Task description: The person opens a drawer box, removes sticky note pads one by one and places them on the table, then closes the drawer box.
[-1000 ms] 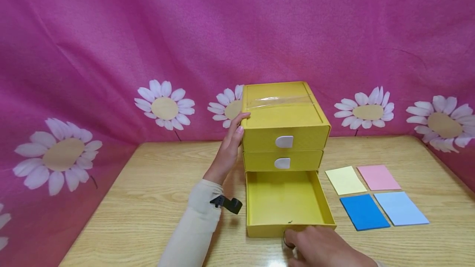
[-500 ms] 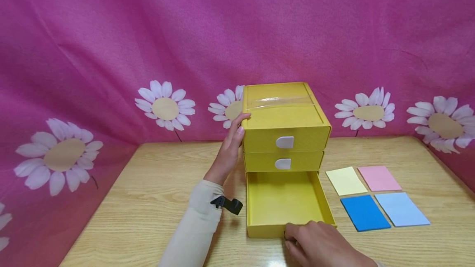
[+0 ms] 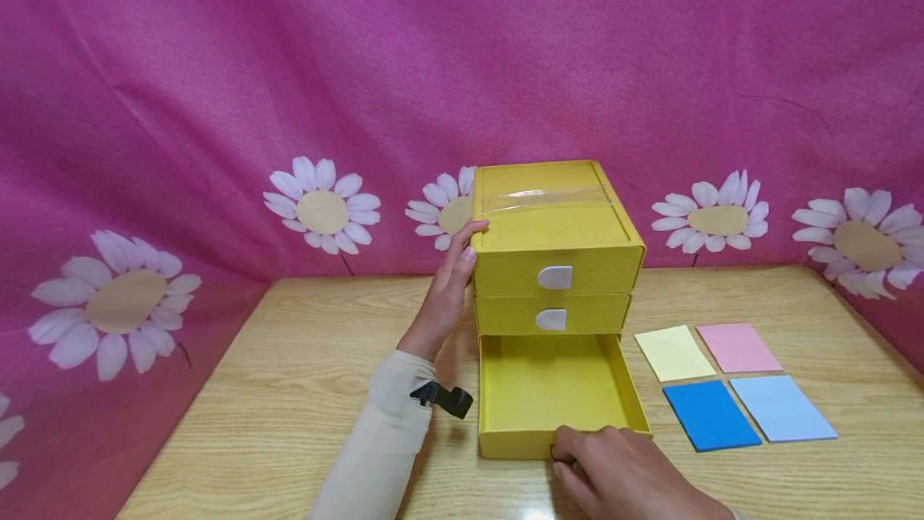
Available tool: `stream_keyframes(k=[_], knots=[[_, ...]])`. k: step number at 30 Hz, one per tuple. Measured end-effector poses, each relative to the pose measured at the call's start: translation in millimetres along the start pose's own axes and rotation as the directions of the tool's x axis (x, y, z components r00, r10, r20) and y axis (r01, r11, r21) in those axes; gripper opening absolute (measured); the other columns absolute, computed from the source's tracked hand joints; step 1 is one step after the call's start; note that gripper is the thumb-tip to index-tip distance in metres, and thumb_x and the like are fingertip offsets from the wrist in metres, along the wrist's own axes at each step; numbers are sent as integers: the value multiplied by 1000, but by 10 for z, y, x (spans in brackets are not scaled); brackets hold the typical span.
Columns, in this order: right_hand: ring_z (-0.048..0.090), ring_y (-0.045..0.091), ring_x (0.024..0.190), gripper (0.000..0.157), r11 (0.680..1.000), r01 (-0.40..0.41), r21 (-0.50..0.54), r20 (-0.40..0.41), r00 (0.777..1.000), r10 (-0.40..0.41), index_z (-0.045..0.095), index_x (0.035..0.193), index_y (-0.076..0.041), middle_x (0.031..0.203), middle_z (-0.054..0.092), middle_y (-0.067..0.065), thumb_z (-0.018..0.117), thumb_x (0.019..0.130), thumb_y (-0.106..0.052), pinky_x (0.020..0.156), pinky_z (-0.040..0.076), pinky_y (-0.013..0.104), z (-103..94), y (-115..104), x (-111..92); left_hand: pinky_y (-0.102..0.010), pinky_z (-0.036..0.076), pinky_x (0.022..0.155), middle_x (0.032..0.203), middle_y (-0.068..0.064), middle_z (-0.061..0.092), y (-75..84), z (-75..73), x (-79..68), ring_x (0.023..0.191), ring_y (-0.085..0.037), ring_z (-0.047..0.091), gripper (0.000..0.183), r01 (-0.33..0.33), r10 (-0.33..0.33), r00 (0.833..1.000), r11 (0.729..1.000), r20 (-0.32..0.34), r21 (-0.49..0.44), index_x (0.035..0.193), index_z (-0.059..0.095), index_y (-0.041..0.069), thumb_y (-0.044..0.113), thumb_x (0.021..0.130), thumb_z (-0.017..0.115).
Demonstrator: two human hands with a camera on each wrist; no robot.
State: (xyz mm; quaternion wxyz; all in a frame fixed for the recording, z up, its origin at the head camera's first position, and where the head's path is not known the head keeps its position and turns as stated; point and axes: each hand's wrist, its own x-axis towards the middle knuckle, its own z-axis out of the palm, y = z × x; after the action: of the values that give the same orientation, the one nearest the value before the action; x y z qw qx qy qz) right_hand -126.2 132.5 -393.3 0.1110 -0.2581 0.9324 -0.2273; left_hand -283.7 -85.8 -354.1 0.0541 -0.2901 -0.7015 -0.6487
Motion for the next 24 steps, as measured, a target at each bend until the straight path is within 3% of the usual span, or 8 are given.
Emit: stream_keyframes(k=[16,20,24], knots=[[47,1,63,4,1000,11,26,-41,999,-10,59,92,-24,69,49,-18,57,95,-25,58,40,23,-63,22,30,-54,23,111,155,9,21,4,5,-9,138,-19,28,44,-28,28,1000,1000,-3,3,146,33,28,36,103,29],[45,0,62,9,998,59,-33,-143,988,-63,57,90,-27,67,46,-20,58,94,-19,57,39,21,-43,40,26,-53,23,111,156,6,20,4,1,-10,138,-19,27,44,-34,34,999,999,4,-5,147,32,25,35,104,29],[42,-1,60,15,991,103,-87,-252,960,-122,55,85,-27,65,42,-20,60,93,-15,55,37,20,-9,61,24,-50,23,112,157,-3,18,195,18,-49,136,-23,29,46,-12,12,1000,1000,18,-12,149,29,15,26,104,27]])
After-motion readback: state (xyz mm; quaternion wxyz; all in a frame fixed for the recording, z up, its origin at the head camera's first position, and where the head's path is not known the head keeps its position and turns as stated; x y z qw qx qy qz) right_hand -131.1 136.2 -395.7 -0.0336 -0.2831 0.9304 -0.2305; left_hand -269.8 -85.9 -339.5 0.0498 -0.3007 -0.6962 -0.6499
